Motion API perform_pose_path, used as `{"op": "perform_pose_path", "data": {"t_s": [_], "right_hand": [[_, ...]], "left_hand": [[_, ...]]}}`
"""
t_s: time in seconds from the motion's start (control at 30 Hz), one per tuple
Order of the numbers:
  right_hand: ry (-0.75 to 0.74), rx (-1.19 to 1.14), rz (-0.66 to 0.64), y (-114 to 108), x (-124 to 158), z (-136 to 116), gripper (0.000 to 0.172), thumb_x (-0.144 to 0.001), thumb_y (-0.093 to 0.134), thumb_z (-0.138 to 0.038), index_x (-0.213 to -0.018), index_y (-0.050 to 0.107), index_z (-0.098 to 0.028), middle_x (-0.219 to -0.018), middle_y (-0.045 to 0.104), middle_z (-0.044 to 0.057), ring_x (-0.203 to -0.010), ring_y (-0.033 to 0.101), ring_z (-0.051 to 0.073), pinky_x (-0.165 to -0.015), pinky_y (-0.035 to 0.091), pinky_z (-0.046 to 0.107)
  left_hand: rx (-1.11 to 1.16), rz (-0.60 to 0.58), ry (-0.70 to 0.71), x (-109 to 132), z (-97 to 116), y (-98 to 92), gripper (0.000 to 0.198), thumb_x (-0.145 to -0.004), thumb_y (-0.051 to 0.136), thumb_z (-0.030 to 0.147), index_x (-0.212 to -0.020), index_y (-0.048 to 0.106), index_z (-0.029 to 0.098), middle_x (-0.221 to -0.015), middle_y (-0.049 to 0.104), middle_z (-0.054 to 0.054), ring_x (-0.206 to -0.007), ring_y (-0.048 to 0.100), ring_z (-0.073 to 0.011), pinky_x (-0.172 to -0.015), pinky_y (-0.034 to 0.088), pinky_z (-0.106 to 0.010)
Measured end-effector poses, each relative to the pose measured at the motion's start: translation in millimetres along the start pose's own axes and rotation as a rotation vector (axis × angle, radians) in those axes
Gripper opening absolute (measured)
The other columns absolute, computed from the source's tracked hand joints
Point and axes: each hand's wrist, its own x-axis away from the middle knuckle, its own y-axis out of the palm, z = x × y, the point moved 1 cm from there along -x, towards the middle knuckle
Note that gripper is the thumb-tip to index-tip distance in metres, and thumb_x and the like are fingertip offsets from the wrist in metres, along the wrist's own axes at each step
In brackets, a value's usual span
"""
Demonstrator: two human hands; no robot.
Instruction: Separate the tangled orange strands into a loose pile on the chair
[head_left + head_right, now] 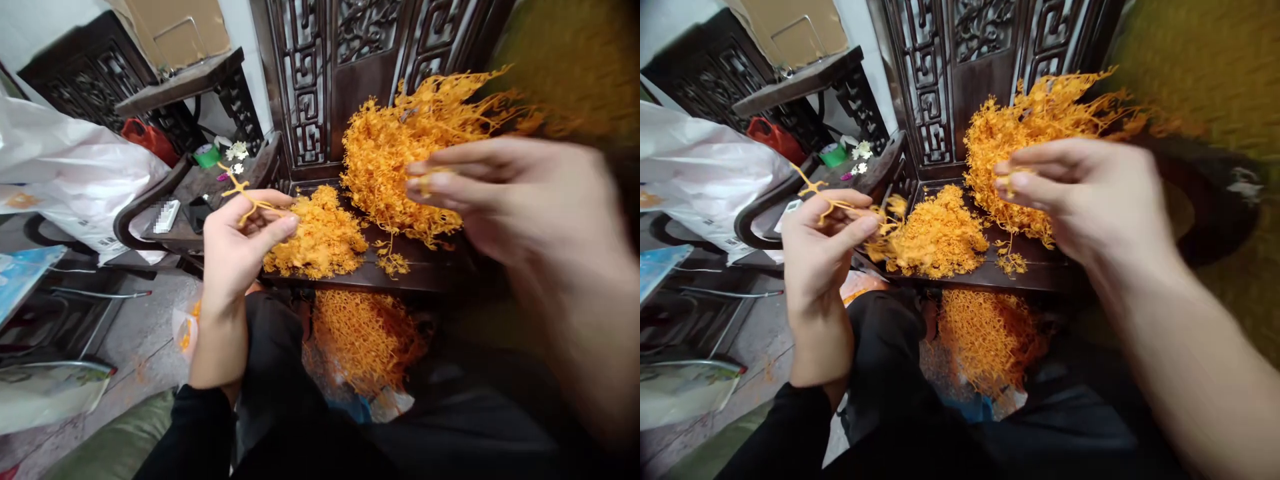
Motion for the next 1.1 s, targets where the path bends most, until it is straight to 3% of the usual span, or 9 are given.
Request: {"op": "perform_pose_path", "data": {"t_s": [0.1, 0.27, 0.43, 0.6, 0.73, 0.83, 0.97, 1.03, 1.1], "right_hand": [[0.268, 0.016, -0.019, 52, -32, 60, 0.033, -0.066, 0.091, -0.022, -0.098, 0.081, -0.022, -0.09, 0.08, 0.008, -0.085, 0.077, 0.029, -0.082, 0.065, 0.049], [0.348, 0.127, -0.029, 119, -82, 134, 0.023, -0.069, 0.079, -0.017, -0.092, 0.077, -0.014, -0.091, 0.079, 0.01, -0.082, 0.074, 0.024, -0.077, 0.061, 0.038], [0.451, 0.288, 0.033, 142, -118, 176, 0.017, -0.068, 0.074, -0.014, -0.085, 0.074, -0.017, -0.084, 0.078, 0.007, -0.079, 0.072, 0.023, -0.076, 0.059, 0.034], [0.438, 0.373, -0.001, 147, -124, 193, 0.011, -0.067, 0.075, -0.008, -0.07, 0.071, -0.019, -0.075, 0.075, 0.006, -0.089, 0.073, 0.027, -0.088, 0.058, 0.037], [0.377, 0.4, -0.052, 141, -118, 173, 0.004, -0.078, 0.075, -0.015, -0.081, 0.077, -0.017, -0.088, 0.078, 0.009, -0.097, 0.073, 0.028, -0.098, 0.055, 0.043], [0.239, 0.262, -0.137, 129, -92, 128, 0.022, -0.094, 0.069, -0.038, -0.099, 0.08, -0.019, -0.107, 0.079, 0.01, -0.106, 0.072, 0.027, -0.101, 0.054, 0.042], [0.274, -0.242, -0.55, 110, -26, 55, 0.06, -0.099, 0.05, -0.071, -0.133, 0.073, -0.026, -0.132, 0.073, 0.011, -0.112, 0.072, 0.024, -0.092, 0.06, 0.039], [0.247, -0.254, -0.653, 100, 3, 30, 0.062, -0.093, 0.067, -0.065, -0.143, 0.067, -0.029, -0.132, 0.073, 0.009, -0.103, 0.073, 0.022, -0.086, 0.061, 0.037], [0.2, -0.202, -0.65, 89, 23, 18, 0.056, -0.087, 0.078, -0.053, -0.137, 0.072, -0.027, -0.118, 0.077, 0.008, -0.089, 0.071, 0.019, -0.078, 0.059, 0.034]], "left_hand": [[0.043, 0.038, -0.037, 3, -7, -4.0, 0.034, -0.069, 0.096, 0.029, -0.096, 0.077, 0.019, -0.077, 0.076, 0.0, -0.063, 0.069, -0.0107, -0.063, 0.057, -0.021], [0.081, 0.025, -0.054, -2, -16, -17.3, 0.029, -0.072, 0.093, 0.026, -0.096, 0.078, 0.02, -0.078, 0.078, -0.001, -0.062, 0.069, -0.0101, -0.063, 0.059, -0.021], [0.093, 0.029, -0.1, 0, -21, -17.1, 0.032, -0.069, 0.095, 0.027, -0.096, 0.078, 0.021, -0.078, 0.078, -0.001, -0.063, 0.071, -0.0113, -0.062, 0.059, -0.021], [0.128, 0.011, -0.154, -1, -25, -14.5, 0.033, -0.068, 0.095, 0.026, -0.095, 0.078, 0.019, -0.078, 0.078, -0.002, -0.06, 0.069, -0.0111, -0.056, 0.057, -0.021], [0.186, -0.027, -0.182, -3, -28, -13.7, 0.031, -0.07, 0.094, 0.025, -0.096, 0.078, 0.019, -0.079, 0.076, -0.003, -0.06, 0.067, -0.0112, -0.052, 0.056, -0.021], [0.241, -0.082, -0.214, -3, -30, -10.8, 0.028, -0.072, 0.092, 0.025, -0.097, 0.079, 0.019, -0.078, 0.075, -0.003, -0.06, 0.067, -0.0116, -0.051, 0.056, -0.021], [0.304, -0.169, -0.275, 0, -30, -0.5, 0.027, -0.074, 0.09, 0.026, -0.098, 0.079, 0.02, -0.079, 0.074, -0.004, -0.06, 0.066, -0.0118, -0.05, 0.055, -0.021], [0.321, -0.203, -0.303, 1, -30, 7.2, 0.029, -0.074, 0.09, 0.027, -0.1, 0.079, 0.02, -0.08, 0.074, -0.003, -0.06, 0.065, -0.0118, -0.051, 0.055, -0.021], [0.335, -0.234, -0.324, 3, -29, 15.9, 0.032, -0.074, 0.09, 0.027, -0.103, 0.078, 0.02, -0.081, 0.074, -0.004, -0.06, 0.065, -0.0114, -0.053, 0.056, -0.021]]}}
